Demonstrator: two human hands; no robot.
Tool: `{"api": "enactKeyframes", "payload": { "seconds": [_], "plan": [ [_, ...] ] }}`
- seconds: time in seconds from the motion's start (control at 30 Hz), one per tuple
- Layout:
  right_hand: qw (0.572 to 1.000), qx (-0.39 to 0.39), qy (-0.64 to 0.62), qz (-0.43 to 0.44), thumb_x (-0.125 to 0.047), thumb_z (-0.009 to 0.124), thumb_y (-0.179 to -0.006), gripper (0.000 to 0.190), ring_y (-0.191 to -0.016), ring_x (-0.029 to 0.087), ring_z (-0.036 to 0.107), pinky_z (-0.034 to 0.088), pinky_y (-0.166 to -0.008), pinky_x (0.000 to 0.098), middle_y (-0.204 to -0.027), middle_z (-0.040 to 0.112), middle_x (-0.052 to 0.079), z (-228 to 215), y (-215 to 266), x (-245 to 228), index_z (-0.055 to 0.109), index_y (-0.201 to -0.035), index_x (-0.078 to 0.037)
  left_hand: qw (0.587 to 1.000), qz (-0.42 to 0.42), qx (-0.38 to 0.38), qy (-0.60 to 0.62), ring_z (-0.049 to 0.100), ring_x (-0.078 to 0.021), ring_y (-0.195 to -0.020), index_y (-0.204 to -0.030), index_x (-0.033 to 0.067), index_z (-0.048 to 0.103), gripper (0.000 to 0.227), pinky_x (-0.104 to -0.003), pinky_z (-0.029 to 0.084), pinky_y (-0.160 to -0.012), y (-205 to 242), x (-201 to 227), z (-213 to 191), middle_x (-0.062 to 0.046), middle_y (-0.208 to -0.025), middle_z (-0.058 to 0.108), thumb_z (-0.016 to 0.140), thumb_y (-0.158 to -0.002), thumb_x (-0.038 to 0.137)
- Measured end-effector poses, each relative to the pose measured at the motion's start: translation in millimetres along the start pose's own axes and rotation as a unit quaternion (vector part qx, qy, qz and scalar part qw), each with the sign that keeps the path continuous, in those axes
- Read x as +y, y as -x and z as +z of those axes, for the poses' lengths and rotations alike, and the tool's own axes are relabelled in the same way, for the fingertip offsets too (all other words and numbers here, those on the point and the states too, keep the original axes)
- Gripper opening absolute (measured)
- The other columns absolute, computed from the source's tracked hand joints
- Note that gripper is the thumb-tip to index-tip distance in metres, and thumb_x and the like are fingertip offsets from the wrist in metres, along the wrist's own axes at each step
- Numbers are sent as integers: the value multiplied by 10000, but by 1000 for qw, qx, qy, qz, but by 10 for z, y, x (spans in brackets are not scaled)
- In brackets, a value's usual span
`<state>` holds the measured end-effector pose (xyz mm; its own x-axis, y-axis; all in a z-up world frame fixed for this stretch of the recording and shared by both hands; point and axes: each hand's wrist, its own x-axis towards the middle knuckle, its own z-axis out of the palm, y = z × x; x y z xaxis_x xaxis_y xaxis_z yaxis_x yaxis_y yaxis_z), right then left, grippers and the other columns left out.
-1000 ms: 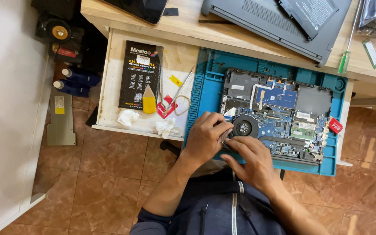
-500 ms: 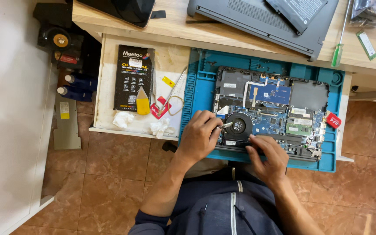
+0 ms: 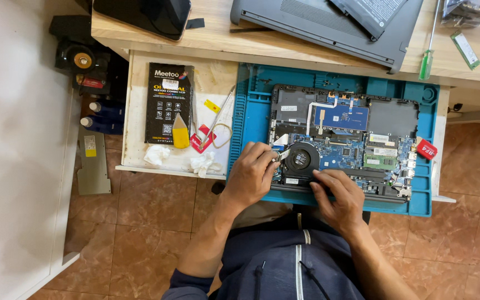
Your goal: The person uses a screwdriver to remove screws from a laptop motherboard placed on a blue tray. They then use a plastic pry tool to disconnect cables and remove components from the board.
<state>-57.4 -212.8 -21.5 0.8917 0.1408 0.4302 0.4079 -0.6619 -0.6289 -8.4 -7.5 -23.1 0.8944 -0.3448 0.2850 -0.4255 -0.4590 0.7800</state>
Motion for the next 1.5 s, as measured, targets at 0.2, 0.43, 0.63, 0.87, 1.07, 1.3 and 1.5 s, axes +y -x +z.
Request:
{"api": "enactKeyframes", "payload": {
  "seconds": [0.2,0.43,0.63,0.87,1.07,1.3,1.5],
  "plan": [
    [1000,2,1,-2,-75,677,-778,153,-656,279,631,493,-542,355,-811,660,119,-2,-41,-36,695,-917,-14,1000,12,-8,-3,491,-220,-748,-888,-10,594,144,-320,476,-614,26,-67,37,-73,-820,463,525,-894,117],
    [1000,0,13,2,-75,671,-788,145,-660,287,630,496,-541,363,-813,658,123,13,-47,-56,695,-919,-16,1000,-10,-5,-4,495,-207,-729,-893,-14,587,155,-315,472,-586,-4,-30,31,-69,-818,459,524,-904,126],
    [1000,-9,13,1,-67,678,-775,150,-676,277,629,500,-559,361,-830,655,102,-19,-97,-76,695,-921,-37,1000,-8,4,12,485,-198,-707,-864,-12,597,142,-304,460,-586,10,-53,54,-50,-782,451,565,-874,126],
    [995,-47,74,-43,-124,712,-745,216,-773,307,602,501,-656,399,-929,637,119,-70,-248,11,679,-945,-51,1000,0,15,26,500,-212,-692,-841,-9,605,103,-308,466,-592,-10,-58,25,-59,-766,468,604,-835,94],
    [991,-79,85,-62,-140,709,-744,204,-770,282,576,479,-681,400,-967,631,110,-93,-369,-43,672,-926,-57,998,-6,36,50,525,-237,-683,-821,0,618,99,-323,473,-603,-3,-92,34,-66,-746,494,641,-796,93],
    [980,57,189,-21,-88,738,-849,160,-707,246,583,473,-693,358,-916,635,97,-806,-823,650,703,-1000,-50,997,-7,50,56,559,-289,-686,-754,26,620,116,-350,478,-620,-13,-138,74,-78,-720,537,676,-765,126],
    [936,82,325,105,-196,656,-943,176,-748,284,571,426,-617,403,-876,611,131,-1161,-1288,1413,682,-959,-22,998,-56,8,40,484,-210,-722,-733,14,542,132,-319,394,-662,-13,-15,39,-58,-757,487,622,-794,100]
  ]
}}
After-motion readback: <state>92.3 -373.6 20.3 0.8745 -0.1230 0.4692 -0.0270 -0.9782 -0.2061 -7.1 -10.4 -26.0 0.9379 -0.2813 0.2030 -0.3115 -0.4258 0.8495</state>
